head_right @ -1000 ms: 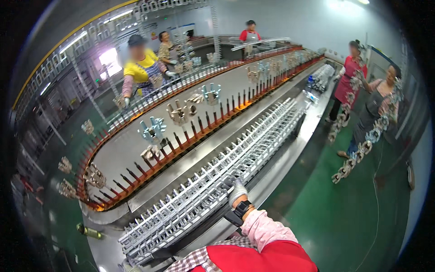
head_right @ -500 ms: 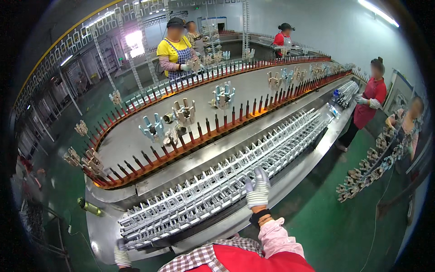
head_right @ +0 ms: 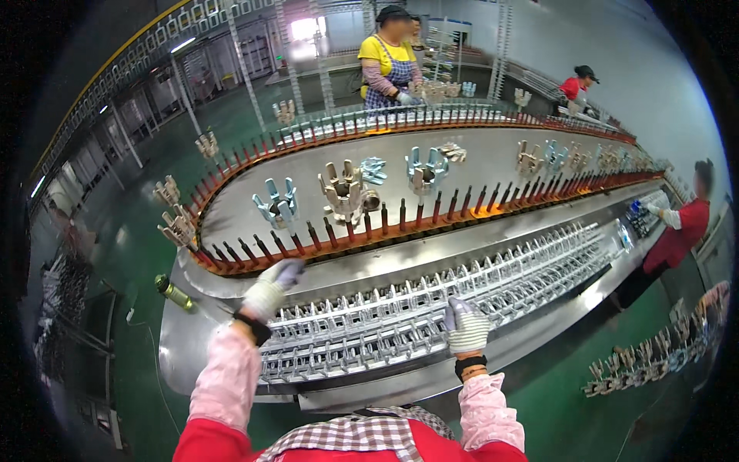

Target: Placing and sorting small molded components onto a circular assembly line track.

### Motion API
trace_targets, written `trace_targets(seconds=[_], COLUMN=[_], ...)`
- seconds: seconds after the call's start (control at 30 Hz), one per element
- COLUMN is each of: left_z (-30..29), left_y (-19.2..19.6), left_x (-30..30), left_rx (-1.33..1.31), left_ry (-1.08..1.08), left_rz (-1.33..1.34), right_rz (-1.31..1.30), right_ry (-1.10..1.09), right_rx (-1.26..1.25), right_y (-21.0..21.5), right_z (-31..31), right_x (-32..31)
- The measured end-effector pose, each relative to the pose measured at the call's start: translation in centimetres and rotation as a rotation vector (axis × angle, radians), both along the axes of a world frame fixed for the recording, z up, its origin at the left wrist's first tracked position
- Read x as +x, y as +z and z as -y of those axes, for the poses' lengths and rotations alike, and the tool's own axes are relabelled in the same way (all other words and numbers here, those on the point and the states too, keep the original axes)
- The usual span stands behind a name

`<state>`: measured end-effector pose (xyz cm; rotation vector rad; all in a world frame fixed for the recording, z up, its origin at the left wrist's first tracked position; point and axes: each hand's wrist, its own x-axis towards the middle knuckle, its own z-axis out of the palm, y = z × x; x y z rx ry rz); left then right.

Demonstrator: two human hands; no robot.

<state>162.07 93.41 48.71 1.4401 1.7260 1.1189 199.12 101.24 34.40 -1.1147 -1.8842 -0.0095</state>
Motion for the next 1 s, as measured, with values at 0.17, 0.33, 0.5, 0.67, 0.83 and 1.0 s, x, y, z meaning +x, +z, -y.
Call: trace_targets(seconds=[0.17, 0.33, 0.5, 0.67, 0.83, 1.0], left_z=[-10.7, -18.4, -19.8, -10.5, 0.7, 11.8], left_y=[-3.8, -5.3, -5.8, 8.1, 13.6, 14.1], left_x=[5.8, 8.8, 5.3, 11.0, 9.6, 10.3], left_rx=[0.090, 0.246, 0.010, 0.663, 0.704, 0.681], left_ry=[0.176, 0.412, 0.724, 0.344, 0.413, 0.816], left_rz=[-0.199, -0.047, -1.145, 0.127, 0.115, -0.049], right_rz=[-0.042, -0.039, -0.137, -0.121, -0.896, -0.321], right_ry=[0.047, 0.035, 0.112, 0.051, 0.302, 0.088], right_rx=[0.070, 0.130, 0.041, -0.070, -0.421, -0.115], right_y=[-0.8, -1.9, -4.3, -5.6, -5.5, -3.9], right_z=[-1.6, -3.7, -5.2, -7.0, -8.7, -7.8], right_x=[2.6, 6.0, 7.1, 11.2, 11.6, 12.5])
